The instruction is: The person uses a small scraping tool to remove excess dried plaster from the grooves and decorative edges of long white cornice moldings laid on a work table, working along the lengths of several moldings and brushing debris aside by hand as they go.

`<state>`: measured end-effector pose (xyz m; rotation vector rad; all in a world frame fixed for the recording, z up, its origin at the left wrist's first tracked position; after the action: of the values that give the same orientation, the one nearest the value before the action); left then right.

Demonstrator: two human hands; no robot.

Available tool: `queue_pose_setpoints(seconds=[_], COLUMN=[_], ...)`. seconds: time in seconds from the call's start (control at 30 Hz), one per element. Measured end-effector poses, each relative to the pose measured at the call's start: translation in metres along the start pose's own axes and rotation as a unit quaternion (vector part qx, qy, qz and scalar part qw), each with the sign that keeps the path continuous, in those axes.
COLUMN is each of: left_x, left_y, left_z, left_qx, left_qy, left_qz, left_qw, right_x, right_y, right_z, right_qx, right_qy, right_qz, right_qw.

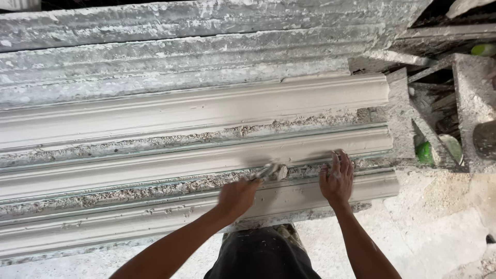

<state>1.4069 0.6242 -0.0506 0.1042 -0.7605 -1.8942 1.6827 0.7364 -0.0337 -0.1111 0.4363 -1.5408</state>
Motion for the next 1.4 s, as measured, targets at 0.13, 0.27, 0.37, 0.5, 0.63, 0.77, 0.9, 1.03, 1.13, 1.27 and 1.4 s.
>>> queue_pose_setpoints(seconds=[0.13, 0.27, 0.37, 0.5, 0.63, 0.77, 0.9, 1.03, 1.13, 1.27, 1.4], left_x=[-0.005, -0.013, -0.020, -0.026, -0.030, -0.033, -0.034, -0.036, -0.042, -0.055, -0.057], left_y=[0.015, 0.013, 0.020, 0.017, 0.024, 0.025, 0.030, 0.025, 0.032, 0.040, 0.039], left_z=[0.020, 0.014, 0.019, 0.017, 0.023, 0.024, 0.029, 0.023, 0.019, 0.014, 0.016], left_qx=[-0.034, -0.020, -0.038, -0.046, -0.034, -0.045, -0.085, -0.081, -0.086, -0.080, -0.061], left_qy=[0.068, 0.026, 0.062, 0.063, 0.068, 0.026, 0.043, 0.046, 0.050, 0.032, 0.027], left_qz=[-0.040, -0.025, -0.071, -0.056, -0.080, -0.078, -0.119, -0.088, -0.099, -0.111, -0.118], left_qw=[0.996, 0.999, 0.995, 0.995, 0.994, 0.996, 0.988, 0.992, 0.990, 0.990, 0.991], right_x=[0.000, -0.001, -0.002, -0.003, -0.001, -0.002, -0.003, -0.001, 0.000, -0.001, -0.002], right_y=[0.001, 0.004, 0.004, 0.005, 0.005, 0.003, 0.004, 0.011, 0.013, 0.014, 0.011], right_z=[0.002, 0.000, 0.000, 0.001, 0.003, 0.006, 0.008, 0.007, 0.005, 0.004, 0.007], right_qx=[-0.001, -0.001, 0.014, 0.012, 0.001, -0.008, -0.018, -0.021, -0.021, -0.024, -0.017], right_qy=[0.005, -0.009, -0.007, -0.008, -0.017, -0.009, 0.000, -0.004, -0.007, -0.008, 0.004], right_qz=[-0.011, -0.018, -0.012, -0.012, -0.025, -0.023, -0.021, -0.035, -0.033, -0.033, -0.015], right_qw=[1.000, 1.000, 1.000, 1.000, 1.000, 1.000, 1.000, 0.999, 0.999, 0.999, 1.000])
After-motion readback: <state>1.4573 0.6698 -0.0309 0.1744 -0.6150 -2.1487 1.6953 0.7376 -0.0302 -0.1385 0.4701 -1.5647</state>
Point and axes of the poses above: each hand's wrist, its own x-axis away from the middle knuckle, its own z-axis out of the back of the hand, y = z × x, the point moved 10 cm from there along -x, towards the middle knuckle, and after that the axes turned 15 degrees about -z, right-handed, at the moved point
